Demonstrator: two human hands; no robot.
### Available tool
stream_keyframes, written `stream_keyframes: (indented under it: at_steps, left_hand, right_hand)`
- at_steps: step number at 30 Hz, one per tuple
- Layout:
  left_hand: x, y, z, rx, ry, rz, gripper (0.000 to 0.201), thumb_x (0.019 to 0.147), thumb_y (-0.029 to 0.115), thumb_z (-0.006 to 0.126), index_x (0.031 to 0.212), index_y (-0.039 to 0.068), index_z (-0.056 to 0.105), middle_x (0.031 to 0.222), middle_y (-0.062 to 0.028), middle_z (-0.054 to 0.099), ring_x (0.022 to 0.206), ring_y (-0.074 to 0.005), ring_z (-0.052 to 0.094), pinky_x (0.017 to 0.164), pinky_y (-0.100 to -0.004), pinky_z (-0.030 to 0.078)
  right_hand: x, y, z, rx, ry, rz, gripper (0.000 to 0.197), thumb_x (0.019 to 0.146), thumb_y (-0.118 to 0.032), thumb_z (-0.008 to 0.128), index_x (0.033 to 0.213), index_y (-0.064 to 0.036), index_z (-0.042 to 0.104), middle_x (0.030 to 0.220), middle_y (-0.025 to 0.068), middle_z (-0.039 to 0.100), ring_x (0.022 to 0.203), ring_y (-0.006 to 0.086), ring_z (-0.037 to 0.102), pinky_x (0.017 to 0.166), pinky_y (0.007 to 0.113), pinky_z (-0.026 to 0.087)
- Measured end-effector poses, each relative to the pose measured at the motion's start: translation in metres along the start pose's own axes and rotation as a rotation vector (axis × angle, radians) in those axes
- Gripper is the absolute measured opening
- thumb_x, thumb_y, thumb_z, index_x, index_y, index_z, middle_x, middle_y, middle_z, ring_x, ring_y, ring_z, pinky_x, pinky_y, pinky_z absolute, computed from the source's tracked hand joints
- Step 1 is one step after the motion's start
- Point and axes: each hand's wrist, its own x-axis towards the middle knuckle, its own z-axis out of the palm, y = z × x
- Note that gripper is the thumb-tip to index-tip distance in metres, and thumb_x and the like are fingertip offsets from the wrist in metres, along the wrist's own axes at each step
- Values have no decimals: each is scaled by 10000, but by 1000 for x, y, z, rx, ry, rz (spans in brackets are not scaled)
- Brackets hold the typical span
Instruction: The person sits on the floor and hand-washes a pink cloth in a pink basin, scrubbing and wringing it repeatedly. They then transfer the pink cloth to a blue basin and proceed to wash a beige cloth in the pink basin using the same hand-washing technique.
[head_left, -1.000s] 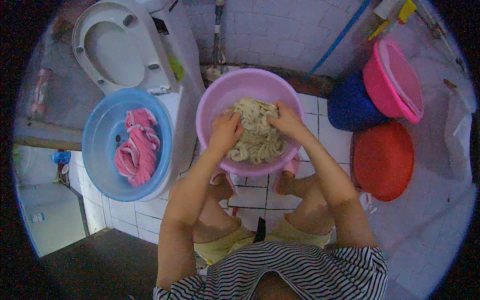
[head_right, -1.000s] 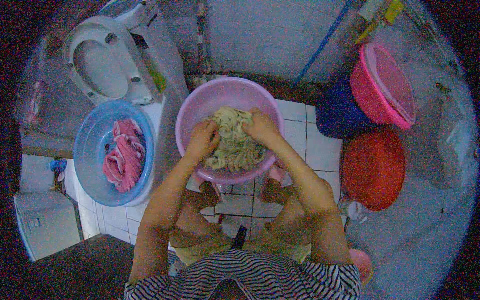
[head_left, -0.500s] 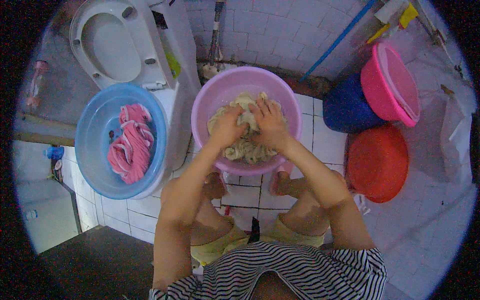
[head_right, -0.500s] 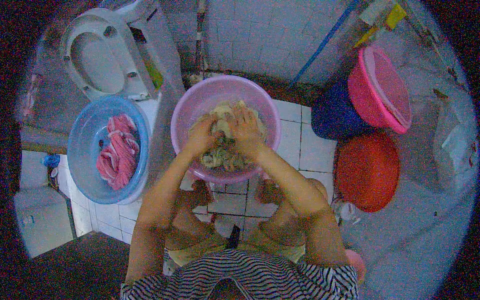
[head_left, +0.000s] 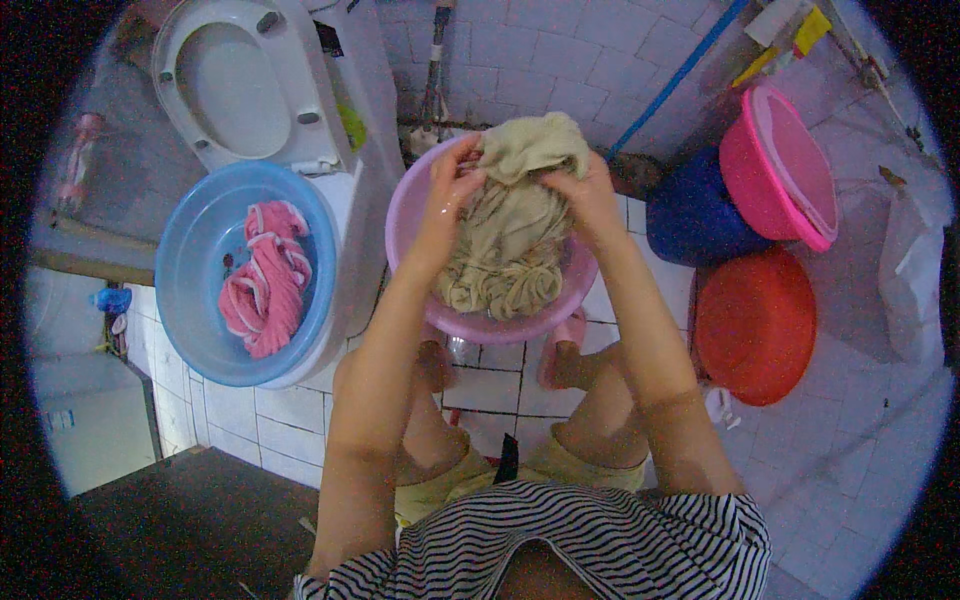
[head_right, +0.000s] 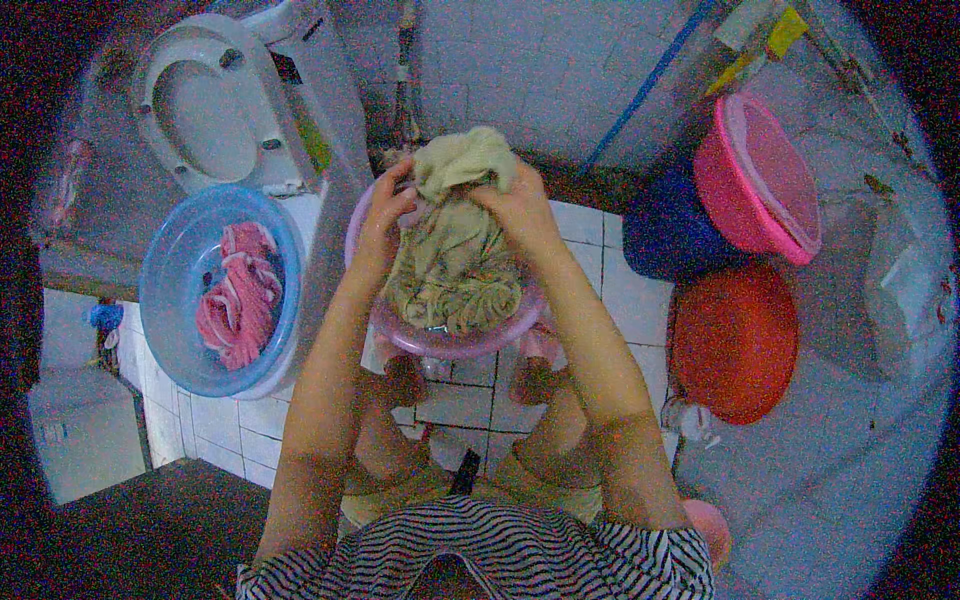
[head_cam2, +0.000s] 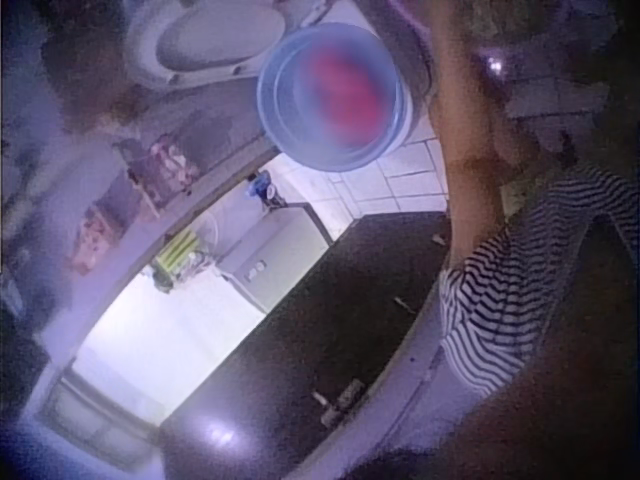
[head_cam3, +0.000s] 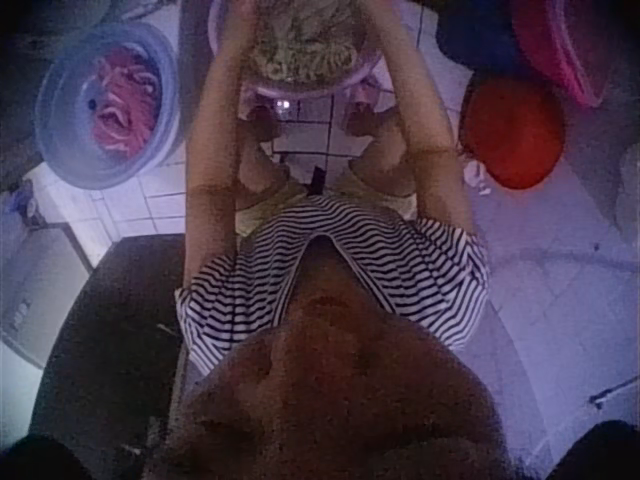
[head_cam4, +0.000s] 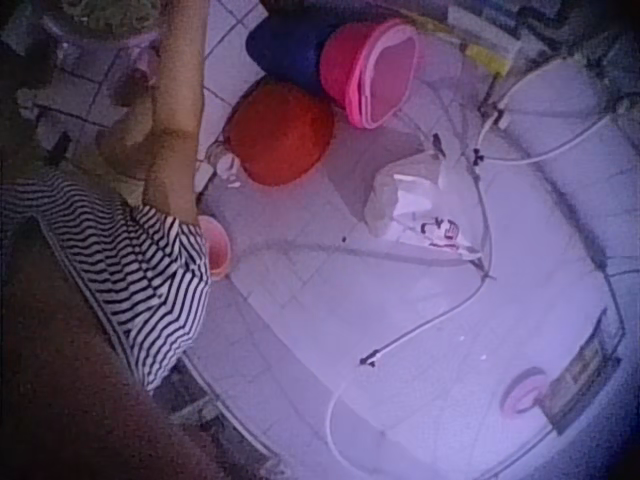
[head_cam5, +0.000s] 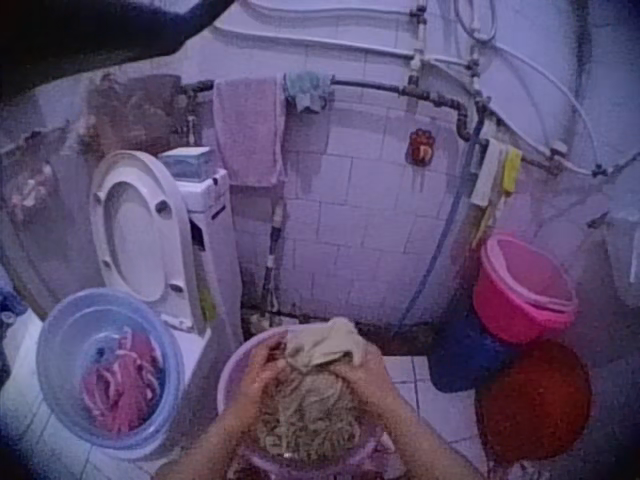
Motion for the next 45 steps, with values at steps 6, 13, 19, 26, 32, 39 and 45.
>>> stream_keyframes:
  at_steps: [6, 13, 19, 26, 32, 39, 45]
  left_hand:
    - [-10, -11, 13, -104, -192, -224, 567, 819, 290, 521, 1309, 41, 383, 1331, -127, 373, 1232, -253, 357, 1048, -334, 241]
    - [-19, 11, 28, -200, -120, -428, 491, 820, 246, 525, 1256, 48, 422, 1210, -111, 493, 1117, -209, 480, 967, -337, 365]
    - [-6, 36, 24, -517, 65, -199, 362, 816, 164, 495, 1156, 42, 466, 1109, -101, 537, 1041, -186, 518, 899, -305, 413]
    - [-6, 43, 24, -395, 45, -137, 362, 825, 152, 454, 1168, 37, 454, 1127, -88, 523, 1050, -182, 500, 927, -304, 380]
    - [-8, 38, 35, -388, -72, -163, 486, 812, 154, 452, 1281, 44, 387, 1226, -88, 474, 1157, -195, 432, 997, -301, 301]
    - [-13, -3, 11, 66, -51, -225, 561, 762, 77, 502, 1306, 38, 372, 1248, -122, 467, 1200, -244, 409, 1004, -335, 309]
    - [-34, -8, 17, 921, -331, -76, 596, 722, 100, 623, 1275, 31, 412, 1226, -210, 473, 1148, -355, 444, 973, -399, 355]
  right_hand:
    - [-5, -32, -13, 580, 24, 56, 393, 736, 29, 602, 1114, -17, 509, 1046, 108, 598, 948, 264, 604, 850, 392, 493]
    - [-12, -31, -16, 692, -31, 227, 436, 757, 29, 572, 1178, -18, 470, 1130, 119, 559, 1047, 268, 562, 886, 412, 479]
    - [-16, -20, -27, 380, -180, 209, 639, 694, -69, 698, 1267, -27, 419, 1206, 98, 533, 1108, 234, 522, 962, 369, 414]
    - [-16, -2, -2, -112, -391, -58, 768, 643, -146, 790, 1302, -45, 410, 1273, 57, 477, 1169, 163, 442, 1002, 321, 337]
    - [-14, 2, 10, -67, -217, 101, 593, 701, -179, 746, 1217, -36, 494, 1170, 48, 550, 1078, 158, 510, 925, 305, 406]
    - [-16, -32, -4, 408, -2, 152, 515, 682, -65, 733, 1158, -31, 540, 1126, 82, 597, 1041, 206, 563, 908, 344, 445]
    - [-33, -75, -16, 667, 170, 105, 382, 799, -26, 591, 1175, -15, 521, 1140, 103, 579, 1079, 241, 544, 912, 398, 451]
